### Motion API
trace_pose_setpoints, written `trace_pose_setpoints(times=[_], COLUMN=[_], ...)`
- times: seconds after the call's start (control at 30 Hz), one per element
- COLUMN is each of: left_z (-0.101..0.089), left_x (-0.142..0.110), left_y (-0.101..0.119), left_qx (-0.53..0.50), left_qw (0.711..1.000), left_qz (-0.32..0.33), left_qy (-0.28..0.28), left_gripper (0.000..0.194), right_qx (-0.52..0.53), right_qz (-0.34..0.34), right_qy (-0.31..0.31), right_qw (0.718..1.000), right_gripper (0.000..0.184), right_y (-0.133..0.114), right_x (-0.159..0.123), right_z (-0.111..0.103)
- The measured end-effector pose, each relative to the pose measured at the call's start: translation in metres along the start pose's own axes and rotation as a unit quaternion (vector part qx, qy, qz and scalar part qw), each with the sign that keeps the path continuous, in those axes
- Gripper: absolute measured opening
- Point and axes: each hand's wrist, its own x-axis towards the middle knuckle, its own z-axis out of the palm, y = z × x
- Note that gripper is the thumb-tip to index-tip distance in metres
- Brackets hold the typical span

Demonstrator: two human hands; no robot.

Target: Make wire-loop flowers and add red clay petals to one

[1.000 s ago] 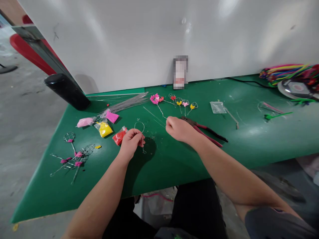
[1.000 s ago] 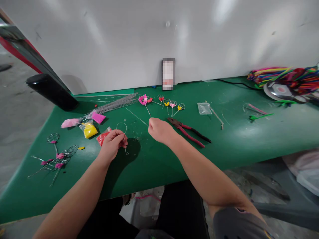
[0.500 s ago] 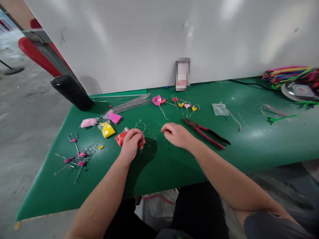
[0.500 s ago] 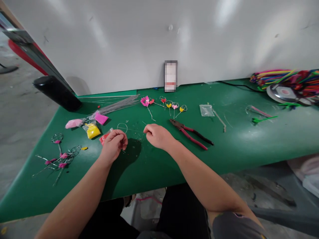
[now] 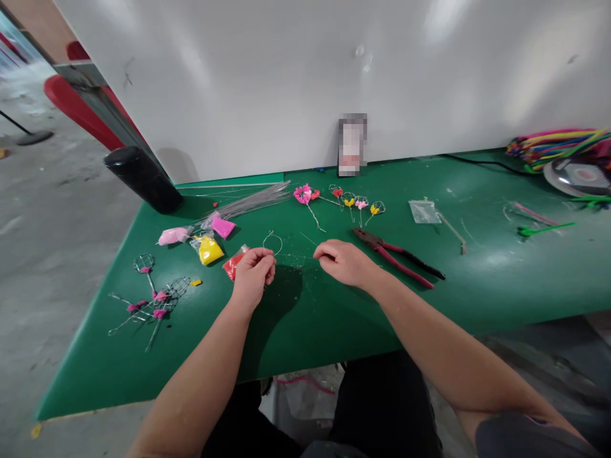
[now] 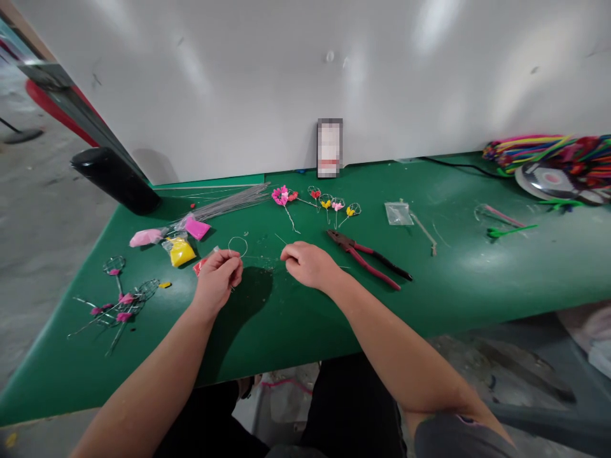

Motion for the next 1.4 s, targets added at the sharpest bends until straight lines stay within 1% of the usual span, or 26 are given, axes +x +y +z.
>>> trace_pose_setpoints(times=[0.23,0.43,0.53,0.67,0.83,0.93,1.03,1.13,1.27,1.4], left_z=[-0.002,-0.001,-0.001,0.000,0.000,0.001,0.001,0.002,0.003,0.002], left_x=[0.001,0.001,0.001,0.000,-0.001,-0.002,-0.003,-0.004,-0.004,-0.004], left_y=[-0.003,-0.002,-0.002,-0.002,-0.004,-0.004,-0.003,-0.002,-0.003,-0.003], left_qx=[0.044,0.041,0.040,0.053,0.072,0.073,0.071,0.065,0.047,0.016], left_qw=[0.999,0.999,0.999,0.998,0.997,0.997,0.997,0.998,0.999,1.000], left_qz=[-0.003,0.006,0.011,0.012,0.013,0.013,0.014,0.008,0.000,-0.010], left_qy=[0.001,0.013,0.023,0.025,0.015,0.004,-0.005,-0.005,-0.011,-0.011], left_gripper=[0.014,0.014,0.013,0.012,0.013,0.012,0.011,0.012,0.016,0.016], right_qx=[0.012,0.030,0.029,0.025,0.029,0.045,0.086,0.121,0.124,0.112], right_qz=[-0.009,0.002,0.005,0.011,-0.008,0.003,0.014,0.027,0.050,0.042], right_qy=[0.003,0.012,0.004,-0.008,-0.005,0.014,0.038,0.049,0.061,0.088], right_qw=[1.000,0.999,1.000,1.000,1.000,0.999,0.995,0.991,0.989,0.989], right_gripper=[0.021,0.021,0.020,0.019,0.013,0.010,0.012,0.014,0.016,0.017], right_y=[-0.004,-0.003,-0.005,-0.011,-0.024,-0.033,-0.041,-0.046,-0.046,-0.045], right_x=[0.000,-0.002,-0.004,-0.004,0.002,0.010,0.017,0.022,0.025,0.024], right_z=[0.003,0.006,0.007,0.008,0.015,0.023,0.030,0.035,0.038,0.039])
